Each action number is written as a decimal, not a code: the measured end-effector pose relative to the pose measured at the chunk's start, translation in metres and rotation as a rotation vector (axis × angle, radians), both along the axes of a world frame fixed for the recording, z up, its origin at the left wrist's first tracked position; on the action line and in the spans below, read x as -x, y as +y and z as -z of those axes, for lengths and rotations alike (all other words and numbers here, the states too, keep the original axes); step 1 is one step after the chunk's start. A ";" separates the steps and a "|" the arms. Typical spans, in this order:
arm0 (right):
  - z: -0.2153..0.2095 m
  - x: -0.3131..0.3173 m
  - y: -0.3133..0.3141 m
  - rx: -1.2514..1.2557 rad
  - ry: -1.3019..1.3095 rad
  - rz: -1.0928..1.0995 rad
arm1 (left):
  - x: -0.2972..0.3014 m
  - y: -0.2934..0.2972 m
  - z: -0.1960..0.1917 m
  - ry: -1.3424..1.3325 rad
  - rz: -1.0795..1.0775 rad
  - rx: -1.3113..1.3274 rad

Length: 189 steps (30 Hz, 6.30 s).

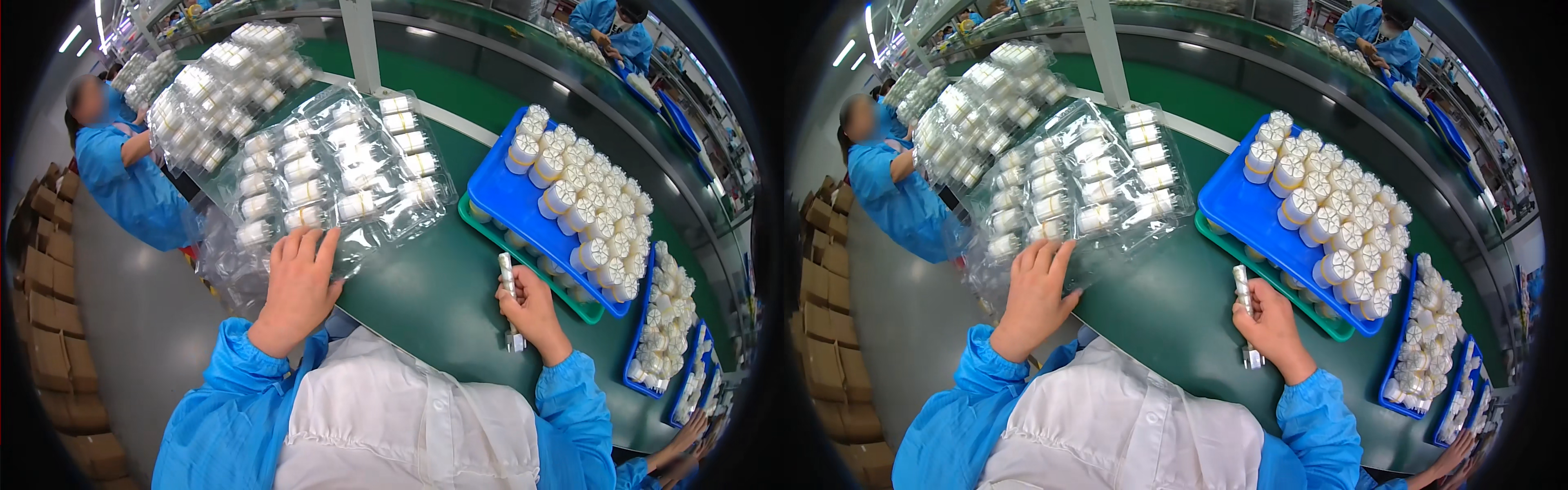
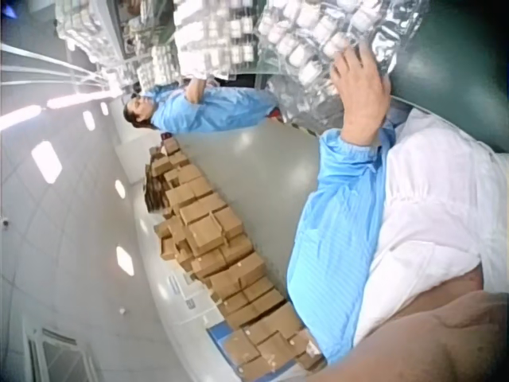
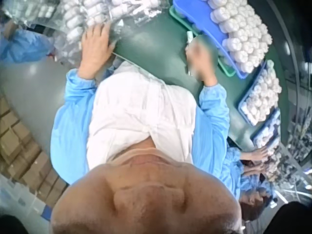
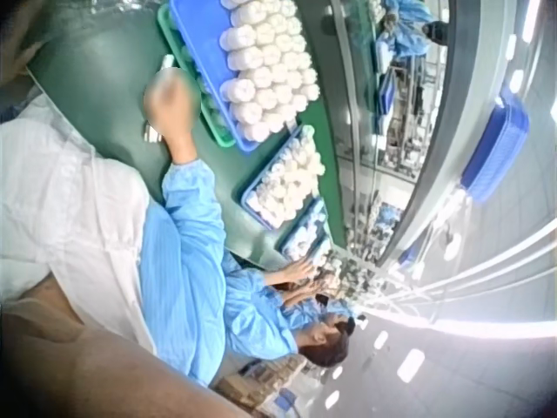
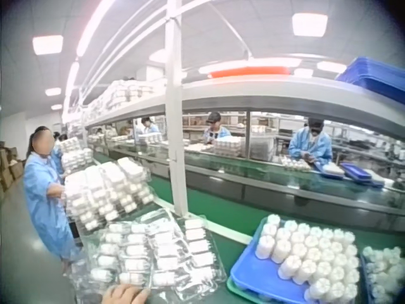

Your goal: The person inserts a wick into the center of small white candles using a metal tool. They pick up candles from a blue tray, secure the wick, and place the finished candles into a clear plastic packaging tray. The process is repeated continuously throughout the clip.

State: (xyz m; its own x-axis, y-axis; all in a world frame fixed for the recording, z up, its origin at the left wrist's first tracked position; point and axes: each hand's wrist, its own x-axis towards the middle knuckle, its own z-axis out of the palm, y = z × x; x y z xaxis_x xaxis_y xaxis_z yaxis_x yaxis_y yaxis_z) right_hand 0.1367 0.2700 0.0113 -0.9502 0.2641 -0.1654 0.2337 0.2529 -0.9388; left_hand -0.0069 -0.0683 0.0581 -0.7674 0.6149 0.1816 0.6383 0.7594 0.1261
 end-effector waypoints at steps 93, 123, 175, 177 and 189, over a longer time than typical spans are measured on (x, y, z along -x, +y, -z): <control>0.002 -0.059 0.016 -0.513 0.349 0.025 | -0.009 0.200 -0.022 -0.378 0.972 -0.634; -0.014 -0.027 -0.014 -0.447 0.507 0.347 | -0.015 0.186 0.055 -0.364 0.939 -0.648; -0.007 -0.034 -0.007 -0.403 0.532 0.328 | -0.029 0.187 0.049 -0.545 0.821 -0.500; -0.010 -0.035 -0.007 -0.367 0.525 0.350 | -0.028 0.187 0.051 -0.589 0.813 -0.513; -0.010 -0.035 -0.005 -0.381 0.499 0.330 | -0.027 0.184 0.061 -0.725 0.924 -0.623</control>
